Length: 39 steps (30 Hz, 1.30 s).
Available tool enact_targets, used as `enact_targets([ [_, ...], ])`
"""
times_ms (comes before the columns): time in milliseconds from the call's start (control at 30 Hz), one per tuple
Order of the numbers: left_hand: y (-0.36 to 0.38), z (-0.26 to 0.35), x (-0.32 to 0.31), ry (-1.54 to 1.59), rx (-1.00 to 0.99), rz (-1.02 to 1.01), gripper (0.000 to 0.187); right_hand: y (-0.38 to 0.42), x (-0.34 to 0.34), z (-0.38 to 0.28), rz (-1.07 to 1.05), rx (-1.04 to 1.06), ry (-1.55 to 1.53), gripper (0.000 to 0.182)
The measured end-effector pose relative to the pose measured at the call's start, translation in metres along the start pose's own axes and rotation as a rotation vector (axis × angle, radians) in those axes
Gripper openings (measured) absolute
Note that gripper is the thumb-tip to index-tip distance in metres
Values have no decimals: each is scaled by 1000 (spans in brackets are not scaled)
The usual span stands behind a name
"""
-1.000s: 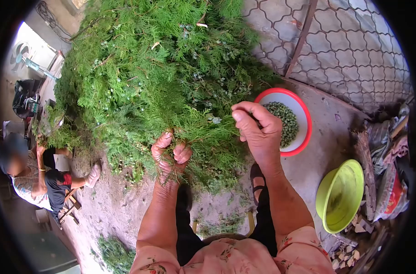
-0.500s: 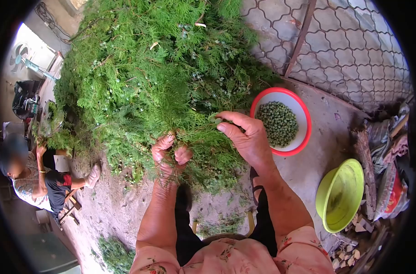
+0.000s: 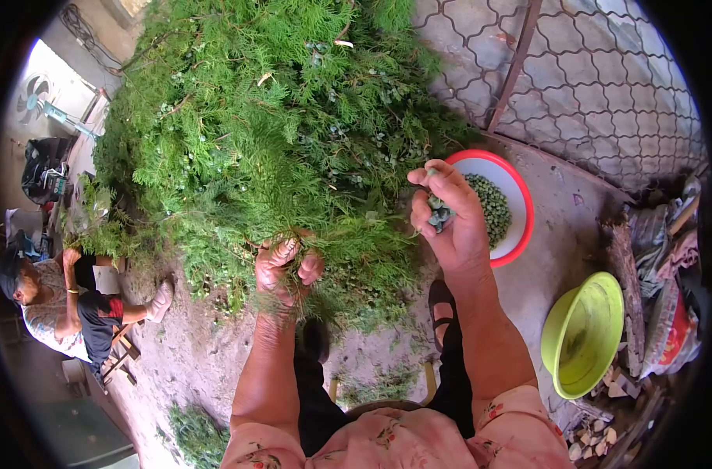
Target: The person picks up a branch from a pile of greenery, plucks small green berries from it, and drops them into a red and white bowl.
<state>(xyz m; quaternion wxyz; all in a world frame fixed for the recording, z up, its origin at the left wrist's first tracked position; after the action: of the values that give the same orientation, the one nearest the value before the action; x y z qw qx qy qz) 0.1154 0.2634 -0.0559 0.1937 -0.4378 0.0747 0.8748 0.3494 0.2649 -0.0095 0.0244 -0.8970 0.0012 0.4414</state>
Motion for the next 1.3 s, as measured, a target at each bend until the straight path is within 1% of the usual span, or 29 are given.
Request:
enact_targets([
  [33, 1, 0, 1, -42, -23, 21, 29, 1, -1, 0, 0, 0, 0, 17],
  [67, 0, 1, 1, -58, -12, 37, 32, 2, -3, 0, -14, -24, -97, 16],
  [100, 0, 2, 2, -57, -14, 38, 32, 2, -5, 1, -29, -49, -193, 14],
  [133, -1, 4, 2, -86, -9, 4, 35, 3, -3, 0, -30, -50, -192, 14],
  [200, 0, 8, 1, -118, -6, -33, 37, 3, -2, -1, -140, -83, 210, 15],
  [233, 2, 10, 1, -196, 0, 7, 38, 4, -4, 0, -140, -81, 210, 15],
  [267, 2, 11, 1, -274, 7, 47, 39, 5, -7, 3, -131, -145, 297, 16],
  [300, 2, 11, -1, -274, 8, 46, 39, 6, -10, 6, -120, -210, 384, 18],
  [333, 2, 11, -4, -309, 2, 46, 40, 7, -10, 9, -113, -273, 391, 20],
  [400, 1, 12, -3, -375, 36, 8, 40, 8, -13, 10, -102, -279, 396, 20],
  [467, 3, 12, -6, -387, 38, 16, 40, 9, -18, 10, -93, -287, 404, 21],
  [533, 3, 12, -10, -400, 41, 24, 40, 9, -21, 9, -96, -298, 654, 25],
  [567, 3, 13, -12, -408, 34, 16, 38, 9, -22, 11, -97, -298, 653, 25],
  [633, 2, 13, -13, -418, 27, 9, 35, 12, -24, 13, -92, -295, 796, 26],
  [667, 2, 12, -12, -360, 48, 40, 35, 12, -21, 16, -96, -200, 789, 20],
  [700, 2, 11, -10, -303, 67, 70, 34, 12, -22, 18, -99, -199, 788, 20],
  [733, 5, 8, -8, -363, 50, 154, 36, 12, -20, 18, 31, -167, 693, 19],
  [767, 7, 6, 2, -368, 45, 155, 36, 12, -18, 18, 158, -137, 594, 18],
  [833, 1, 3, 0, -108, 144, 13, 44, 10, -12, 13, 154, -104, 567, 20],
  [867, 4, 1, -9, -163, 29, -94, 38, 7, -10, 14, 91, -84, 505, 20],
  [900, 4, 2, -8, -166, 27, -95, 38, 5, -10, 14, 30, -65, 443, 20],
  [967, 4, 0, -1, -167, 103, 0, 37, 7, -14, 15, -12, -103, 469, 23],
  [1033, 5, -1, 2, -153, 80, 15, 39, 8, -17, 18, -81, -178, 680, 28],
  [1067, 5, -1, 3, -139, 54, 31, 41, 10, -20, 15, -100, -317, 636, 30],
  [1100, 5, 0, 1, -139, 54, 31, 41, 12, -23, 12, -100, -316, 636, 30],
  [1167, 6, 6, -4, -222, 102, 87, 41, 13, -32, 9, -260, -294, 738, 27],
  [1200, 7, 5, -1, -226, 99, 87, 41, 13, -35, 7, -288, -300, 788, 22],
  [1267, 8, 2, 8, -179, -14, 85, 40, 14, -33, 4, -309, -318, 796, 21],
  [1300, 8, 2, 10, -180, -17, 81, 40, 14, -32, 2, -327, -341, 803, 19],
])
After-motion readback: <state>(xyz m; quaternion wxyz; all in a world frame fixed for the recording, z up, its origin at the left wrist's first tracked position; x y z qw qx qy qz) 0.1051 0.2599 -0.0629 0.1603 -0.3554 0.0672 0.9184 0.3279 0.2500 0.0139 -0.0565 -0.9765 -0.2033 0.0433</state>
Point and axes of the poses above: each hand's wrist, its own y-axis away from the middle knuckle, its own x-axis out of the back of the hand, z = x × y, the point moved 3 cm from there along -y, towards the middle knuckle, and after that the axes turned 7 degrees about -z, right-handed, at the moved point
